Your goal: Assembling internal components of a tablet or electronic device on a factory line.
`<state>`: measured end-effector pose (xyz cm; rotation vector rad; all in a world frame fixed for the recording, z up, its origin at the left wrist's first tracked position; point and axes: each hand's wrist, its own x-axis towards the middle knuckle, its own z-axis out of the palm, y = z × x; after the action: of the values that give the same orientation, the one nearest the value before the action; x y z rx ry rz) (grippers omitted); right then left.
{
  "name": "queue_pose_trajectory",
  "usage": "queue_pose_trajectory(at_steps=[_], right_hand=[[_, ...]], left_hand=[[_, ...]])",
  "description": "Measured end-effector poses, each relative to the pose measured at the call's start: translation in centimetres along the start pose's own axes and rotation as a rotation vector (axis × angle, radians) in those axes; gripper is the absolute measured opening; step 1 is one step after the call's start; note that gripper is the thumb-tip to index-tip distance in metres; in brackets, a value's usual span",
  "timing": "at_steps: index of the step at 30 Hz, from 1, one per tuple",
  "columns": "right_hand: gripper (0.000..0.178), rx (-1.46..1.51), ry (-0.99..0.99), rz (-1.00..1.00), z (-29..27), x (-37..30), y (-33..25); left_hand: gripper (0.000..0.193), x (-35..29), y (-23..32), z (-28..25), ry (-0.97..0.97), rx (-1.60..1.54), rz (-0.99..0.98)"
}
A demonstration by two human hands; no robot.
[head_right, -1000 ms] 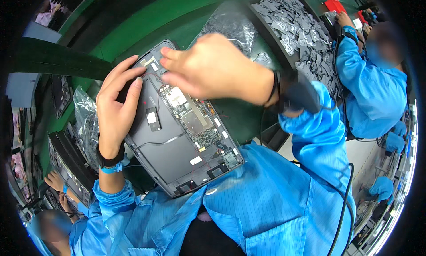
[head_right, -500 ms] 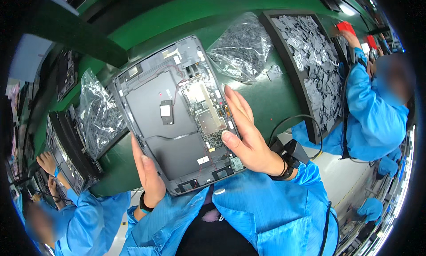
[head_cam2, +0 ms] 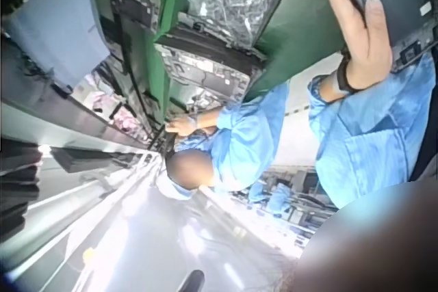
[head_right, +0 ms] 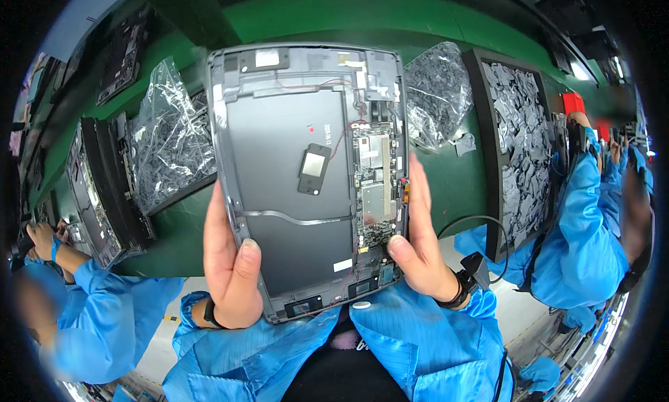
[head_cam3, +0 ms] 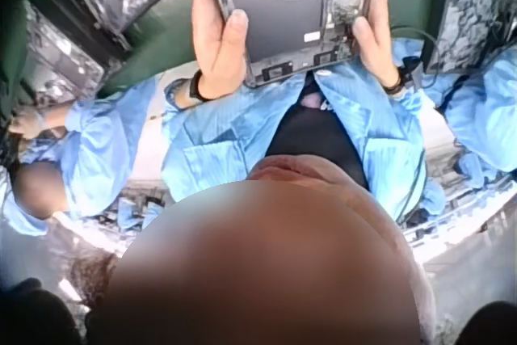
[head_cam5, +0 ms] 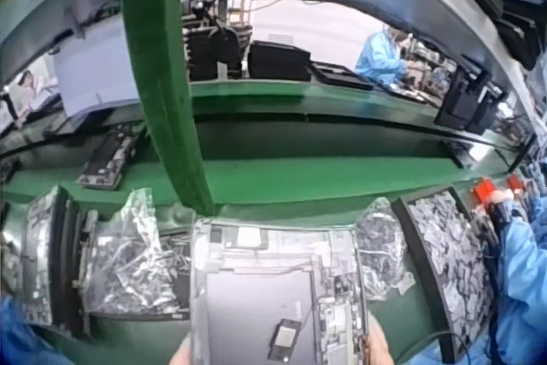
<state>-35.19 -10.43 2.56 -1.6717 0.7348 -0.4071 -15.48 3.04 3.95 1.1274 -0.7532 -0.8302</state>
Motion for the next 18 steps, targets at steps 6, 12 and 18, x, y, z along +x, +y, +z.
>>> queue_pose_trajectory(at_steps=[6,12,18], right_hand=[[0.081,0.384,0.158,-0.080,0.5,1.5,-3.5],[0.073,0.480,0.236,-0.105,-0.6,5.6,-6.7],[0.040,0.612,0.147,-0.026,-8.6,16.1,-5.8]], left_hand=[[0.075,1.3,1.8,0.0,0.051,-0.291,-0.063],[0.084,3.8,4.1,-1.0,0.089,-0.246,-0.069],[0.035,8.0,1.8,-7.4,0.047,0.210,0.129]])
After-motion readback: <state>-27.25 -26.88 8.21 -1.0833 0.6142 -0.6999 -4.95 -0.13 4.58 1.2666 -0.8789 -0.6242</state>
